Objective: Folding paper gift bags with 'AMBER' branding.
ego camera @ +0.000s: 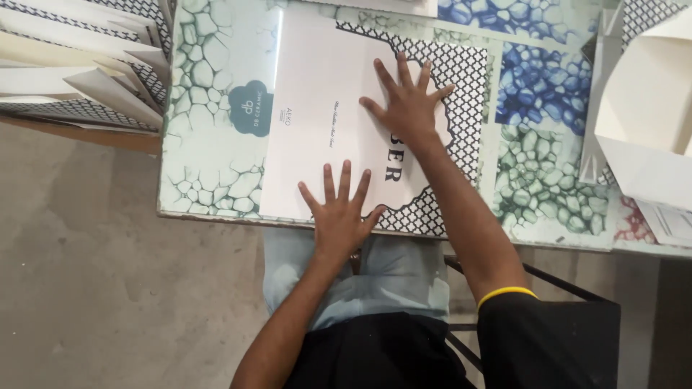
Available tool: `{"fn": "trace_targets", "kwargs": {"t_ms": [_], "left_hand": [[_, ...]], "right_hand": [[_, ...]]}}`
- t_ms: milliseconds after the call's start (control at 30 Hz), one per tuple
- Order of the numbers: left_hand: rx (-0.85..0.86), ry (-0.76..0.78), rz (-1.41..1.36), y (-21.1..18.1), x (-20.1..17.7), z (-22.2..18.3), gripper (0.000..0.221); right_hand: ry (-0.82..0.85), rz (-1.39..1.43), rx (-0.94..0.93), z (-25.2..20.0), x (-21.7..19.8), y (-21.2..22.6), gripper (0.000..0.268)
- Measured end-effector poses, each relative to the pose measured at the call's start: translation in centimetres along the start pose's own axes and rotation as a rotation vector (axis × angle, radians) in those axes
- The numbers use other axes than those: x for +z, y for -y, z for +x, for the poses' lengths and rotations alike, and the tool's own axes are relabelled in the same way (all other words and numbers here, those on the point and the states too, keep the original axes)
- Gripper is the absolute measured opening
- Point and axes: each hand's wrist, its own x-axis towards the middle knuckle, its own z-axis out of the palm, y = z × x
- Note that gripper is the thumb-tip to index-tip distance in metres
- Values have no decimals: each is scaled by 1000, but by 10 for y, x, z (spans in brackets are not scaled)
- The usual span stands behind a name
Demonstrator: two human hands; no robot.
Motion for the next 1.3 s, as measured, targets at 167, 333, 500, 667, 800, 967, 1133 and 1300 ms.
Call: {"fn": "trace_targets", "kwargs": {"t_ms": [167, 333, 500, 667, 800, 967, 1133, 1300], "left_hand": [[-53, 42, -14, -3, -3, 4, 79], [-61, 61, 8, -1, -6, 6, 78], [-365, 163, -138, 25, -29, 22, 91], [-552, 107, -85, 57, -51, 30, 115], [-710, 219, -165, 58, -73, 41, 116], [-643, 128, -215, 98, -60, 42, 122], [-352, 102, -778, 137, -64, 51, 75], [-599, 374, -1265, 108, -104, 76, 83]], "right_hand": [[199, -6, -57, 26, -18, -2, 105], [361, -29, -203, 3, -26, -12, 131], [369, 79, -215, -1, -20, -17, 136], [255, 11, -243, -26, -1, -16, 129], [97, -28, -349, -64, 14, 0, 121], [280, -34, -350, -81, -23, 24, 144], [246, -7, -340, -74, -31, 21, 152], [242, 19, -216, -39, -32, 24, 147]]}}
